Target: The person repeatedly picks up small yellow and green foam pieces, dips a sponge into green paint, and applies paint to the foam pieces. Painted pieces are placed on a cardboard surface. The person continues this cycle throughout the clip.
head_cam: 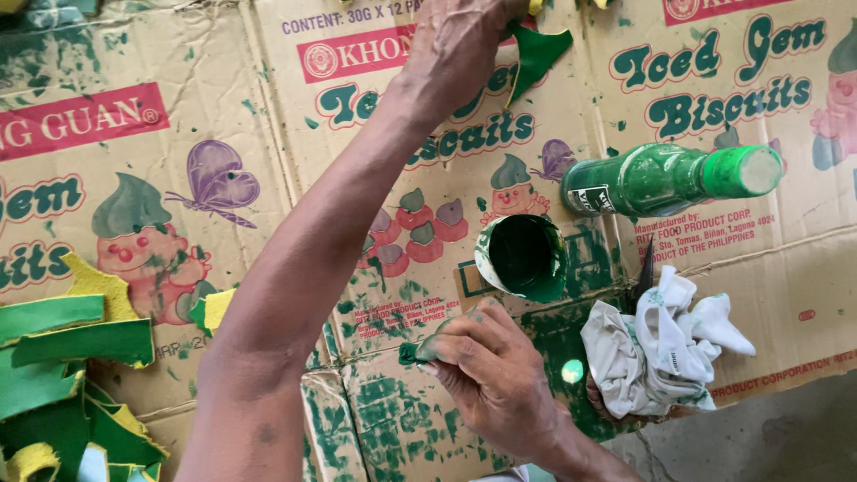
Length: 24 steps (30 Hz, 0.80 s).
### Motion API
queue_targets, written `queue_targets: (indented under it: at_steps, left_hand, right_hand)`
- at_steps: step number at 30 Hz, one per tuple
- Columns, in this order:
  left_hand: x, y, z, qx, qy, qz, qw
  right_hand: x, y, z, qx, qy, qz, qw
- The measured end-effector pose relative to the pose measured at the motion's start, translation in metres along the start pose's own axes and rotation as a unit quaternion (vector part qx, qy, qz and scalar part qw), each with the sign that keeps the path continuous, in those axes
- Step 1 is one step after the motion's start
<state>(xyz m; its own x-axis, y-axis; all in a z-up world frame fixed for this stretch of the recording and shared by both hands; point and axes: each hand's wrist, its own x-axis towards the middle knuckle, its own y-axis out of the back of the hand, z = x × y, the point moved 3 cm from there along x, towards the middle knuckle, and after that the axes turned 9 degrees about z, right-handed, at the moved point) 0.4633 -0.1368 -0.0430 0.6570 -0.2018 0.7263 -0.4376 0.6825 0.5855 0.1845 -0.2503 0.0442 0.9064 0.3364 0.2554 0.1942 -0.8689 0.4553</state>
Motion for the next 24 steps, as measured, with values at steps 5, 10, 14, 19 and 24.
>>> queue_targets:
  at_steps: [5,10,14,19,24]
  left_hand:
    - [0.000,0.019,0.004,0.081,0.076,-0.126,0.986]
    - [-0.023,0.061,0.022,0.086,0.177,-0.302,0.933]
    - [-0.020,0.093,0.034,0.126,-0.080,-0.146,0.978]
    - [-0.029,0.101,0.052,0.076,-0.127,-0.251,0.957]
    - [-0.035,0.098,0.052,0.066,-0.098,-0.270,0.956]
  right_hand:
    - [0.000,0.002,0.004,0.009,0.010,0.002,1.000]
    - [-0.002,0.002,0.005,0.019,0.021,-0.001,1.000]
    - [-0.004,0.001,0.004,0.029,0.036,-0.005,0.999]
    - [-0.004,0.000,0.000,0.028,0.042,-0.005,0.999]
    - [0.003,0.009,-0.009,0.021,0.028,0.017,0.999]
